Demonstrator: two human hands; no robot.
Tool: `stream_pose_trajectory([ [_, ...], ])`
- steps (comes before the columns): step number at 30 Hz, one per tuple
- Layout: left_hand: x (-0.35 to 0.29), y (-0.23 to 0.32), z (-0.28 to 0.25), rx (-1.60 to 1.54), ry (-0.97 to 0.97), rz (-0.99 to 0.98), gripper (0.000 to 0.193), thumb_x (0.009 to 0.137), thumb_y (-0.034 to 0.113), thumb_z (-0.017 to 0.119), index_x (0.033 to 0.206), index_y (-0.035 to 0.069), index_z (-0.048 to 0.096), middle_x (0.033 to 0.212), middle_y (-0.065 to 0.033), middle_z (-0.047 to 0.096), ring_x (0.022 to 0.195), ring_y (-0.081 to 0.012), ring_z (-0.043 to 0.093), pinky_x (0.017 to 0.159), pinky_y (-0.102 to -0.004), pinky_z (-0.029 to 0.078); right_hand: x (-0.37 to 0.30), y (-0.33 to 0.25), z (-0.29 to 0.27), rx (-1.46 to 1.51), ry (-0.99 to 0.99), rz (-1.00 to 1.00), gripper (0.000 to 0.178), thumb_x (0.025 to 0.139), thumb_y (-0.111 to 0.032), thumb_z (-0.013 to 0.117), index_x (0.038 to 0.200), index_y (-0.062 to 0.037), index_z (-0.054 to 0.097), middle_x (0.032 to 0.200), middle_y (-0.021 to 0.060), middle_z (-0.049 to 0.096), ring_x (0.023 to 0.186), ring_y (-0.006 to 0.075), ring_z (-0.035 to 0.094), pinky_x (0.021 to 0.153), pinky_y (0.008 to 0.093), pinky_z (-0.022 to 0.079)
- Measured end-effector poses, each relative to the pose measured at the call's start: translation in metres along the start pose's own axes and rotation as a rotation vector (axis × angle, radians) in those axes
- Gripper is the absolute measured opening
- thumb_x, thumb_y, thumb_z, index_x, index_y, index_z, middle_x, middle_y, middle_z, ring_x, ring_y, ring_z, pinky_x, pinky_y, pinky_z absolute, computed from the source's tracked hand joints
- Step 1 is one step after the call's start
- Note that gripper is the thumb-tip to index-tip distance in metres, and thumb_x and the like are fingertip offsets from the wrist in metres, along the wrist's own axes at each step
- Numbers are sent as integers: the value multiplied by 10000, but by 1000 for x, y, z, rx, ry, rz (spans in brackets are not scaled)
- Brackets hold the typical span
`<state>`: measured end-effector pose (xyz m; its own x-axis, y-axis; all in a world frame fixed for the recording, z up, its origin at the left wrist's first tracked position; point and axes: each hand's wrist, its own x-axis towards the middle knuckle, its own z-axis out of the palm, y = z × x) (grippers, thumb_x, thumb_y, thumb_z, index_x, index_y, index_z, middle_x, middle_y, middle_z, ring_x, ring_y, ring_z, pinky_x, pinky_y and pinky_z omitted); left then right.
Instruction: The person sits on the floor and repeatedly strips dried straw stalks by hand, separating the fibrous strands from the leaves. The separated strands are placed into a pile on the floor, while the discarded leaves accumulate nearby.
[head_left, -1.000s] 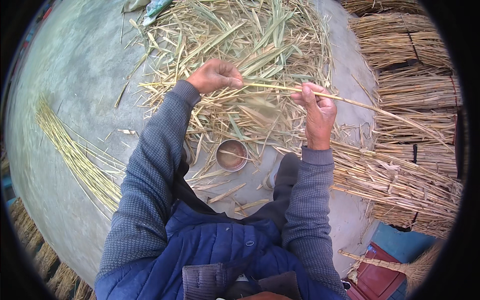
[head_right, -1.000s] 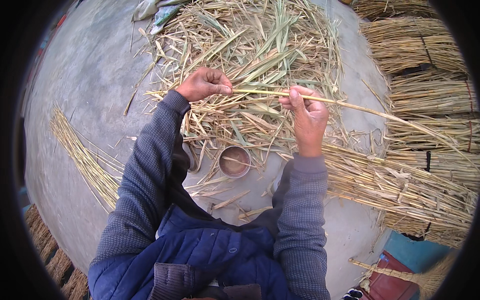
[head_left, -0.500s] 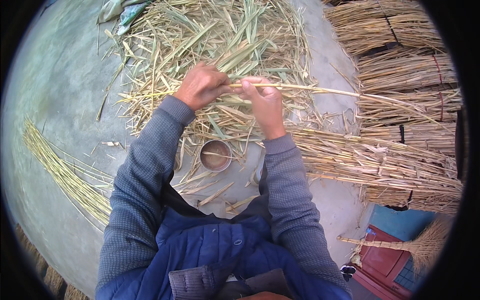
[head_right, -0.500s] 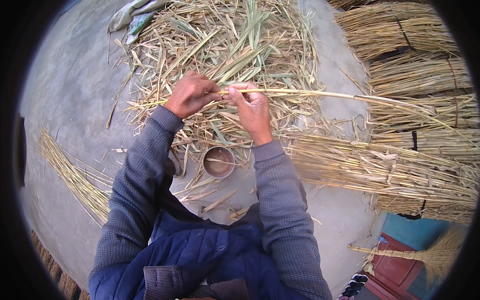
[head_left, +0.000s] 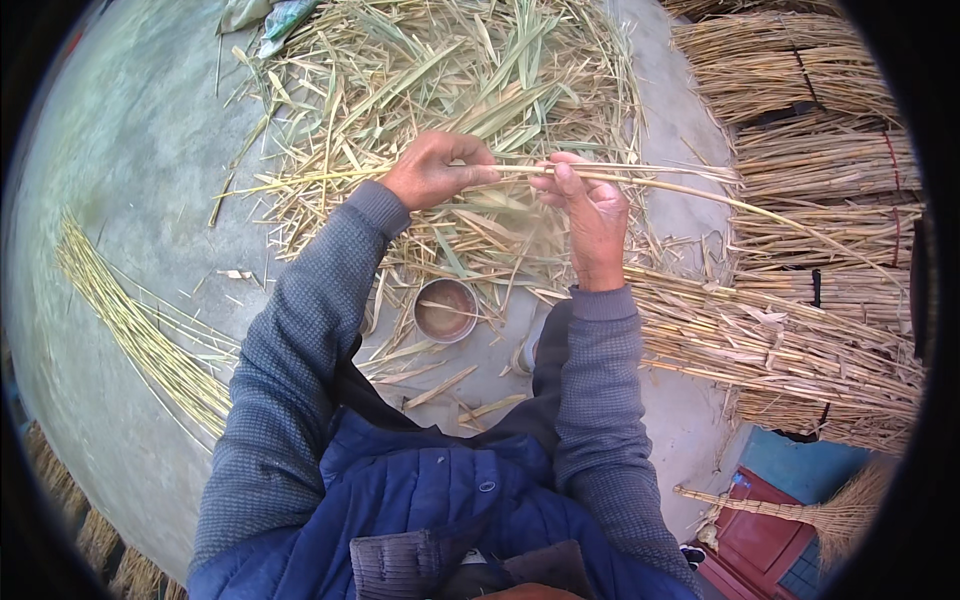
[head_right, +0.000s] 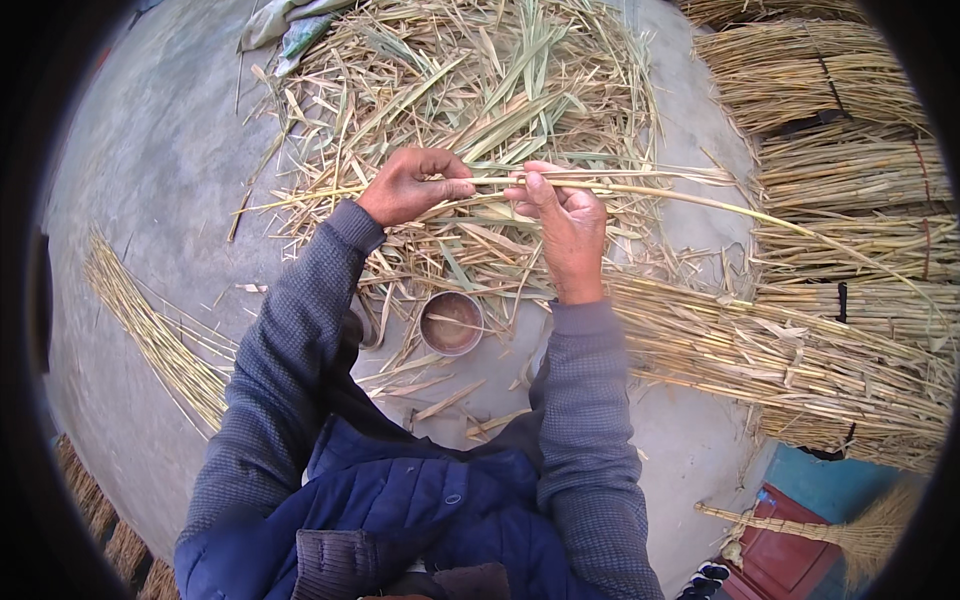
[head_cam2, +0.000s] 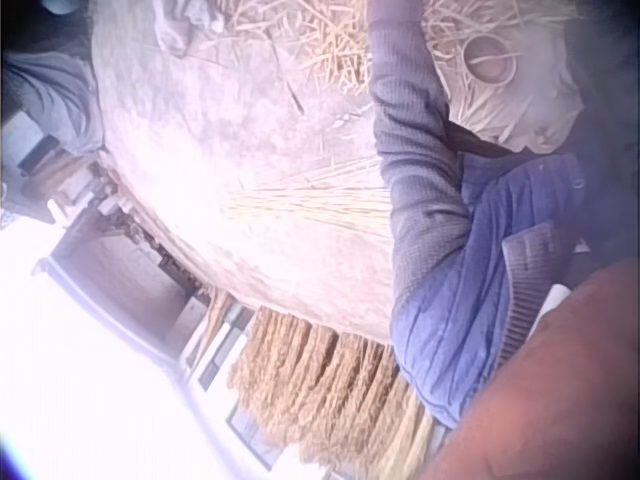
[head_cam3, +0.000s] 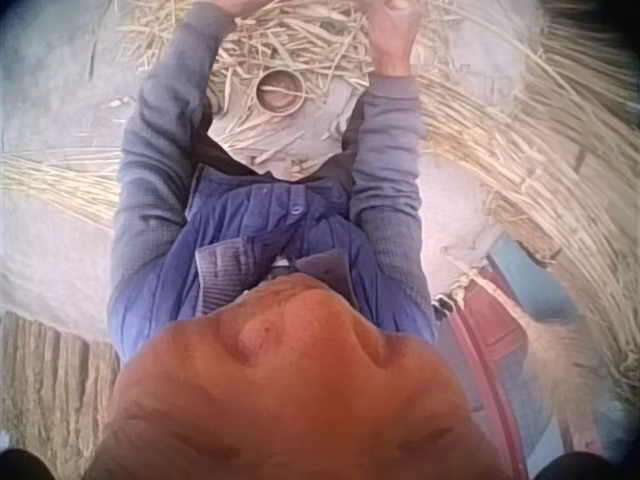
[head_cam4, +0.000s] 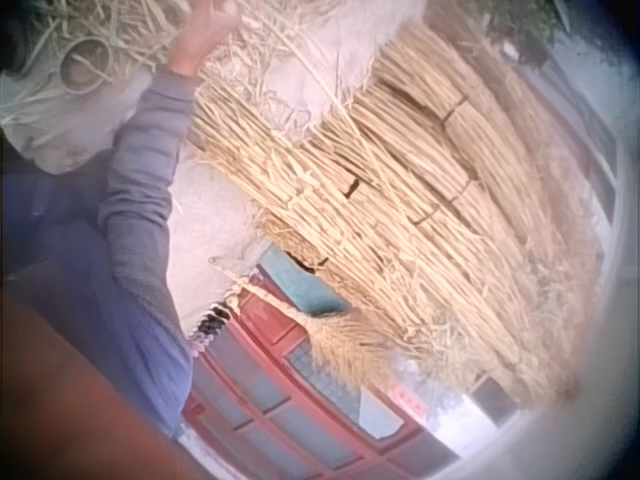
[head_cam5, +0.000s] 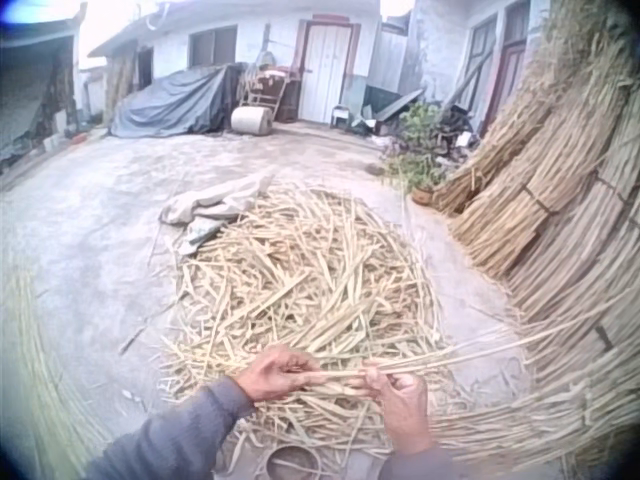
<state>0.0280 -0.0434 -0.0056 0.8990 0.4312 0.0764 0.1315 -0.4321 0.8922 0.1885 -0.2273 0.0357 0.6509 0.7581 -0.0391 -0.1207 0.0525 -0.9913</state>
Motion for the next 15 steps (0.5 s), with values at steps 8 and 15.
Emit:
stream_pose_trajectory([
  [8,9,-8,-29,-524,359,-136,193,933,194,735,983,15,682,873,-60,740,815,-136,694,761,-286,555,-3,9,0,54,92,73,303,1009,-165,624,1203,67,612,1051,175,720,909,199,731,781,262,593],
  [15,-10,-25,-44,822,364,11,375,868,379,748,1070,69,691,913,-83,725,939,-281,635,910,-428,428,-3,8,-3,86,68,2,283,1006,-175,631,1166,59,617,1050,188,721,889,214,737,768,279,599],
])
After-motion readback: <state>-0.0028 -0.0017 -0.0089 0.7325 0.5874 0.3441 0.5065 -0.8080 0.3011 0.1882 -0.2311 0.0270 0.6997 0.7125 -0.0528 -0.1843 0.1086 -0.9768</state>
